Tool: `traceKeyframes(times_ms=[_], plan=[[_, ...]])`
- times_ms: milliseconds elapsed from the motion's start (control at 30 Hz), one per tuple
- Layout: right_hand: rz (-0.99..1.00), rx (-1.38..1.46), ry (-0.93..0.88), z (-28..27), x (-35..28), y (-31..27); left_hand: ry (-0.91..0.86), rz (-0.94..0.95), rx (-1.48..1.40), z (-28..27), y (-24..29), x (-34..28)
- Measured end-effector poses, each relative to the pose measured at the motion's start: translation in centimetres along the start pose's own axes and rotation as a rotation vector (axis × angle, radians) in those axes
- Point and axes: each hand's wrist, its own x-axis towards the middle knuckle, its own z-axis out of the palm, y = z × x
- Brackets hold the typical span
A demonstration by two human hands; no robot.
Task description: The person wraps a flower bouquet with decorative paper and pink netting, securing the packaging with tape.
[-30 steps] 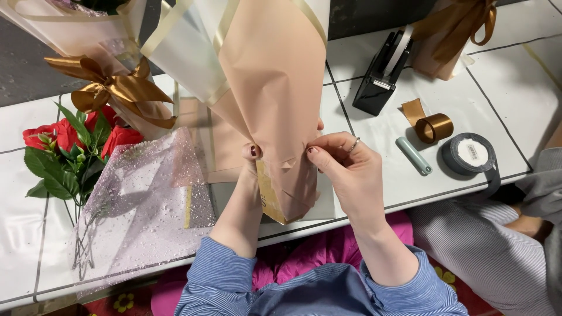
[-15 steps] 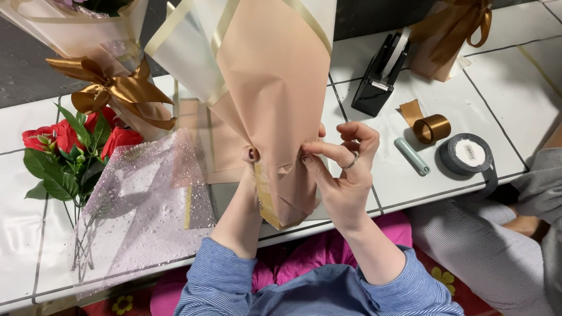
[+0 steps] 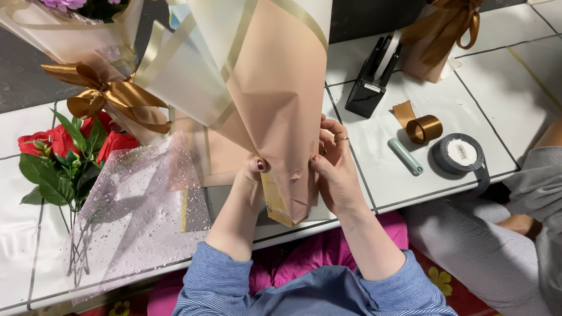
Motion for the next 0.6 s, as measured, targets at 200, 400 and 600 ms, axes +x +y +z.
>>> traceKeyframes(times_ms=[200, 400, 600], plan=[[-0.188, -0.005, -0.022, -2.5, -0.1, 3.1, -0.007, 0.025, 0.025, -0.2, 0.2, -0.6], [-0.218, 0.060, -0.175, -2.5, -0.7, 2.4, -0.021, 0.043, 0.051, 0.1, 0.9, -1.1], [-0.280, 0.140, -0.322, -5.6, -0.9, 4.0, -0.036, 0.080, 0.089, 9.5, 3.7, 4.3]])
